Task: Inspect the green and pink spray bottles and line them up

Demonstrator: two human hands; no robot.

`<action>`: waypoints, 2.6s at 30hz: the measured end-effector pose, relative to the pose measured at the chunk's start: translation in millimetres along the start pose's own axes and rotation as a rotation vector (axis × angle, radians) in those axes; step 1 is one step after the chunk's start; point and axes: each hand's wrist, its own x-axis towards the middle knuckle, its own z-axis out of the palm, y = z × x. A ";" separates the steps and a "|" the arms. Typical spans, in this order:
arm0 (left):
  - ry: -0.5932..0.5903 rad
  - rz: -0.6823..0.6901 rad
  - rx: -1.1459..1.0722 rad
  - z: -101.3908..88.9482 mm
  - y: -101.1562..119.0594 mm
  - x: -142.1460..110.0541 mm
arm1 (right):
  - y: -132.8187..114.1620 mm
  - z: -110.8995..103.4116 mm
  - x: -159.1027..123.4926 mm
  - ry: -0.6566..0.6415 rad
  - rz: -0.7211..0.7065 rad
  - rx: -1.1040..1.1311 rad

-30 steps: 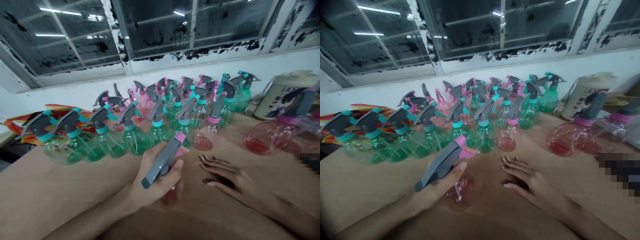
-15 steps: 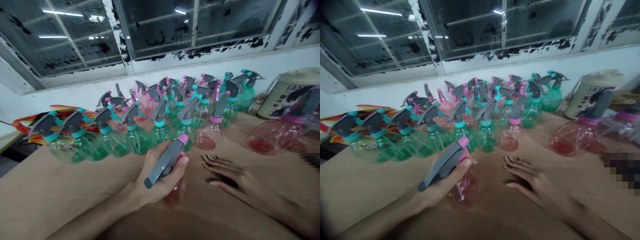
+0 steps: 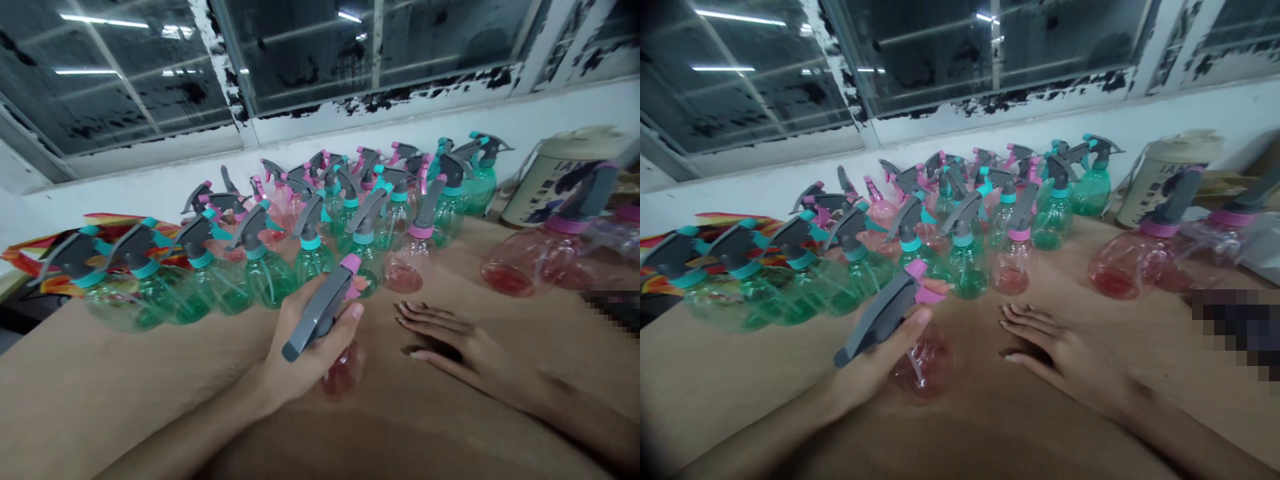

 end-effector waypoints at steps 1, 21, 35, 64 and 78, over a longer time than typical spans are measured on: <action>0.004 -0.005 0.002 0.3 0.5 -0.4 | -0.4 0.0 0.0 0.002 0.007 0.004; -0.048 0.017 -0.007 -5.0 8.1 2.6 | -11.5 7.2 0.1 0.072 0.086 -0.044; -0.046 0.057 0.138 -7.0 3.6 -2.1 | -15.8 7.7 4.2 0.029 0.008 -0.149; -0.232 0.165 -0.006 7.4 -12.0 -13.9 | -117.2 -25.3 37.6 0.204 0.226 0.138; -0.389 0.177 0.308 47.3 -40.6 -48.2 | 31.4 -85.2 -16.9 0.305 0.330 -0.343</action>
